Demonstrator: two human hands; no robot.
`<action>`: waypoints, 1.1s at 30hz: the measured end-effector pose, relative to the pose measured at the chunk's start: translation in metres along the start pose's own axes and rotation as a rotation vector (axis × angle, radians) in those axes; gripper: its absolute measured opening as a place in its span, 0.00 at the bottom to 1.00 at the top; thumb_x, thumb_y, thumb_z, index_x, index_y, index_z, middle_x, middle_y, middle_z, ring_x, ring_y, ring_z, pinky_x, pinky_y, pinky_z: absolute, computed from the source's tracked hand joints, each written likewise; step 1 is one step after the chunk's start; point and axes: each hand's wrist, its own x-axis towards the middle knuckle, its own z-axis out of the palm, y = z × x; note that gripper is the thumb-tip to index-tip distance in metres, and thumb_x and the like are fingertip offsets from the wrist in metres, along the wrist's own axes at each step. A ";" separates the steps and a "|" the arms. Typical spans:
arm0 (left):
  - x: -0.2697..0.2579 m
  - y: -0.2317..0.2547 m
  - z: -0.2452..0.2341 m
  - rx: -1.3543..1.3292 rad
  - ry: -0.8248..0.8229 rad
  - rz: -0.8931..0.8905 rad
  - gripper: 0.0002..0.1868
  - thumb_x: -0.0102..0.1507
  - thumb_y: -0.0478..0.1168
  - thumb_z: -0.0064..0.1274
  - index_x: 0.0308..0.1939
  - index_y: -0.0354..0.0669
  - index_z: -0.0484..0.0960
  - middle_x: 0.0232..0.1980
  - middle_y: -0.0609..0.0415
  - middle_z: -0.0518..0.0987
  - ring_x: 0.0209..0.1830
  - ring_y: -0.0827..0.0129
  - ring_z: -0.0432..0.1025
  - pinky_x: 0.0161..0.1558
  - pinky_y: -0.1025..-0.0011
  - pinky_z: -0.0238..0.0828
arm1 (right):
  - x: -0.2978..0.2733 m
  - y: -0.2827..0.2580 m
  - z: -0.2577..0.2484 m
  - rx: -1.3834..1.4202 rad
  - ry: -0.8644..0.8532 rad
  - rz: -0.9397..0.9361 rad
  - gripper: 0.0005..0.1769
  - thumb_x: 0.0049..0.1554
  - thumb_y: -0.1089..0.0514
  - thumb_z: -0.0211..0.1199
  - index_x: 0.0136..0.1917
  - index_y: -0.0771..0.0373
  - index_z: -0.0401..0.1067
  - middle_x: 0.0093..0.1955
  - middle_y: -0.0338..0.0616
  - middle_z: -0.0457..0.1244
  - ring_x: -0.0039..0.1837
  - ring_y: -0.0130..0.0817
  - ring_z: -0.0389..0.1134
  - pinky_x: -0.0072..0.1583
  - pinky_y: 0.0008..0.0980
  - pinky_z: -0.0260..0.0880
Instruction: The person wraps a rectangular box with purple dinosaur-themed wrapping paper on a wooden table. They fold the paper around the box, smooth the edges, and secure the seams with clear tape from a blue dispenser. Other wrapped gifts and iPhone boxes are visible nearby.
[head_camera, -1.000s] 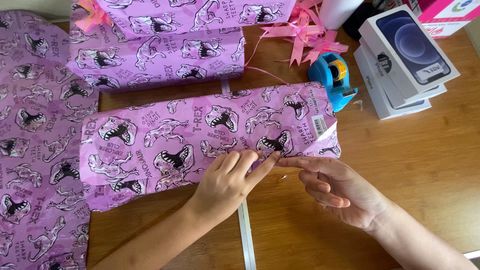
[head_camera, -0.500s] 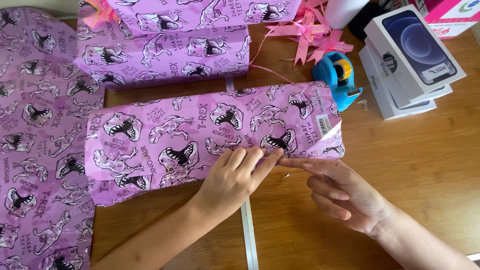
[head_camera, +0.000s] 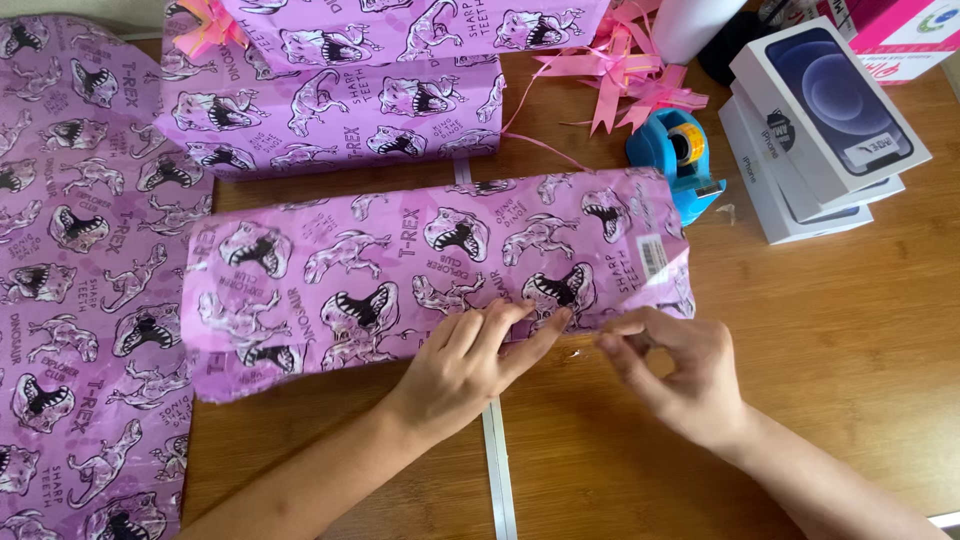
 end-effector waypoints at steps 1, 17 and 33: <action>0.001 0.002 0.002 0.001 0.015 -0.007 0.38 0.69 0.29 0.56 0.79 0.56 0.58 0.50 0.54 0.74 0.39 0.75 0.69 0.42 0.77 0.77 | 0.004 0.001 0.001 -0.127 0.028 -0.133 0.09 0.60 0.56 0.67 0.44 0.62 0.71 0.37 0.37 0.69 0.31 0.24 0.67 0.34 0.26 0.63; 0.004 0.001 -0.001 -0.087 0.141 0.011 0.14 0.63 0.29 0.63 0.52 0.38 0.86 0.51 0.52 0.82 0.43 0.73 0.75 0.51 0.77 0.81 | 0.011 0.007 0.017 -0.789 0.143 -0.607 0.22 0.49 0.54 0.74 0.59 0.54 0.83 0.53 0.28 0.65 0.52 0.27 0.66 0.57 0.38 0.52; 0.000 -0.002 0.001 -0.177 0.202 0.029 0.16 0.68 0.35 0.61 0.60 0.39 0.80 0.52 0.50 0.84 0.54 0.64 0.77 0.56 0.71 0.81 | 0.010 0.023 0.030 -0.515 0.250 -0.425 0.25 0.46 0.46 0.79 0.56 0.56 0.83 0.54 0.32 0.64 0.53 0.32 0.63 0.59 0.39 0.52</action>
